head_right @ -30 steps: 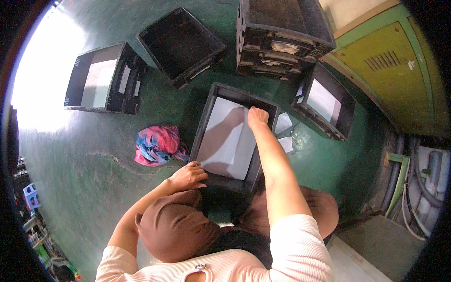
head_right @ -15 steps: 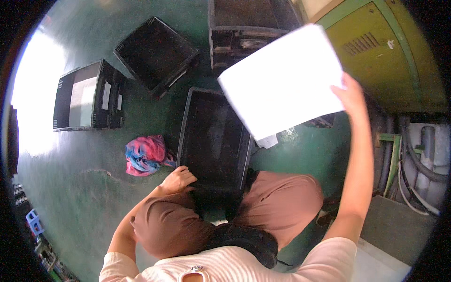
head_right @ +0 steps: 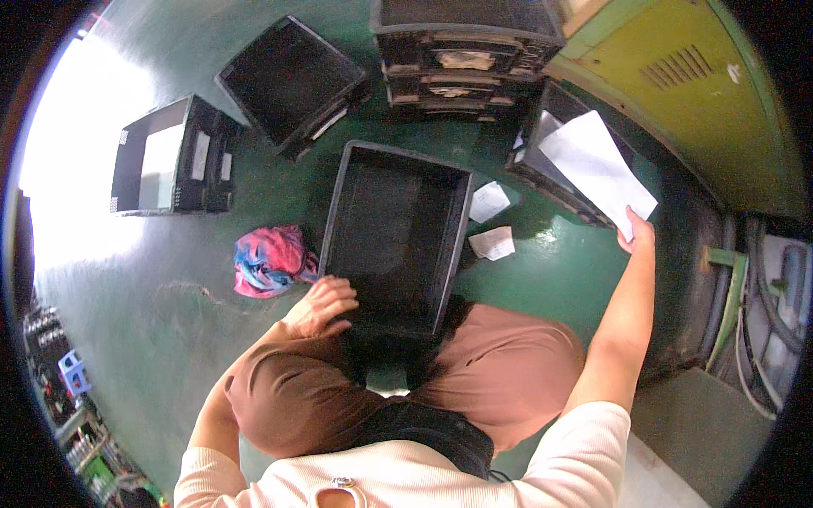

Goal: The person cleans the interior of several black plastic bins using a colorful cloth, then places a white paper sheet into each bin before stacking them.

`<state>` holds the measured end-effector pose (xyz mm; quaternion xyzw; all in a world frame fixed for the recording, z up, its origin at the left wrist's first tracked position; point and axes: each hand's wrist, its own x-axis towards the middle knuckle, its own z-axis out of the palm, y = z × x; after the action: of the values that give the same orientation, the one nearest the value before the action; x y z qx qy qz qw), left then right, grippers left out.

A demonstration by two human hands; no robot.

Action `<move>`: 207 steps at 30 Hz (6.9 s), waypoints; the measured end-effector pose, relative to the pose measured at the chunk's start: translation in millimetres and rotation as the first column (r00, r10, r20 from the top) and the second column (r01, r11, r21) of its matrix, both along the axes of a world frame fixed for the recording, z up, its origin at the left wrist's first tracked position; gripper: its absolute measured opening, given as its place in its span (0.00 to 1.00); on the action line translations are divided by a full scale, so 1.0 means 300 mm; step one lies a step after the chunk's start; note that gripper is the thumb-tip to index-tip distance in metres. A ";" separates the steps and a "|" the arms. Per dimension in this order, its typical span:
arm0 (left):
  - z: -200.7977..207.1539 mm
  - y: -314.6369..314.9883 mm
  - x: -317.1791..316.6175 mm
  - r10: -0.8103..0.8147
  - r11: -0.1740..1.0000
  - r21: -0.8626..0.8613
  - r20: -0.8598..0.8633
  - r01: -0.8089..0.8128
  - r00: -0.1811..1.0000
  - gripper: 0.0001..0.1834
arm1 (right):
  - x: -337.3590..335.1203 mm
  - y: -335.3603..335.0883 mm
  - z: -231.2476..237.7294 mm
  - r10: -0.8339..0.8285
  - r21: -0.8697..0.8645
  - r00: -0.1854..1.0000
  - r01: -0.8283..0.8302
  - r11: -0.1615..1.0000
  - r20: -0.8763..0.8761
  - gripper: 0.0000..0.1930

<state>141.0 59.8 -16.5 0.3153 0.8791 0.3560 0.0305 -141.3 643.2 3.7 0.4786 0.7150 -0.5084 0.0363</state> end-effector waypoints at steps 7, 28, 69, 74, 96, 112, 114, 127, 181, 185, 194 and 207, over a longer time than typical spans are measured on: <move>-0.183 -0.175 0.046 0.847 0.405 -0.255 -0.257 -0.878 0.466 0.26 | 0.013 -0.542 0.094 0.885 0.909 0.406 -0.414 -0.043 0.227 0.24; 0.341 -0.592 0.261 0.753 -0.100 0.543 0.589 -0.834 0.293 0.04 | 0.167 -1.421 0.320 0.936 0.311 -0.347 -0.885 -0.345 0.050 0.34; 0.349 -0.230 -0.129 0.579 0.683 0.277 0.358 -0.676 0.732 0.26 | 0.505 -1.461 0.088 0.234 -0.107 -0.866 -0.310 -0.945 0.442 0.22; -0.100 -0.307 -0.115 0.925 0.313 -0.025 0.233 -0.949 0.299 0.32 | 0.353 -1.361 0.069 0.734 0.375 -0.671 -0.656 -0.655 0.106 0.24; -0.199 -0.280 -0.254 0.937 0.195 -0.047 0.305 -0.980 0.172 0.26 | 0.177 -1.536 -0.447 0.884 0.528 -0.013 -0.798 -0.291 0.468 0.28; -0.186 -0.283 -0.260 0.934 0.187 0.009 0.308 -0.982 0.181 0.22 | 0.161 -1.644 -0.443 0.778 0.601 -0.547 -0.521 -0.605 0.309 0.20; -0.180 -0.261 -0.272 0.944 0.166 -0.068 0.301 -0.984 0.138 0.22 | 0.052 -1.467 -0.437 0.797 0.714 -0.406 -0.376 -0.591 0.447 0.15; -0.192 -0.252 -0.268 0.956 0.083 0.013 0.281 -0.996 0.083 0.19 | 0.171 -1.337 -0.344 0.629 0.357 -0.633 -0.518 -0.777 0.452 0.13; -0.296 -0.293 -0.244 0.898 0.030 0.278 0.414 -0.960 0.149 0.19 | 0.376 -1.748 -0.390 0.815 0.492 -0.285 -0.681 -0.543 0.505 0.25; -0.280 -0.277 -0.264 0.508 -0.359 0.474 0.822 -0.804 0.258 0.19 | 0.413 -1.695 -0.359 0.779 0.484 -0.499 -0.611 -0.627 0.379 0.23; -0.387 -0.281 -0.212 0.532 -0.303 0.535 0.781 -0.789 0.326 0.16 | 0.698 -1.699 -0.112 0.629 0.642 -0.777 -0.492 -0.588 -0.020 0.18; -0.382 -0.284 -0.186 0.449 -0.289 0.489 0.829 -0.823 0.334 0.21 | 0.389 -2.245 -0.135 0.983 0.822 -0.180 -0.556 -0.122 0.024 0.08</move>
<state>85.2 -25.3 -131.1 -0.3457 0.4679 0.7827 -0.2213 -24.7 -30.3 -36.8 -0.3863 0.8976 -0.2104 -0.0283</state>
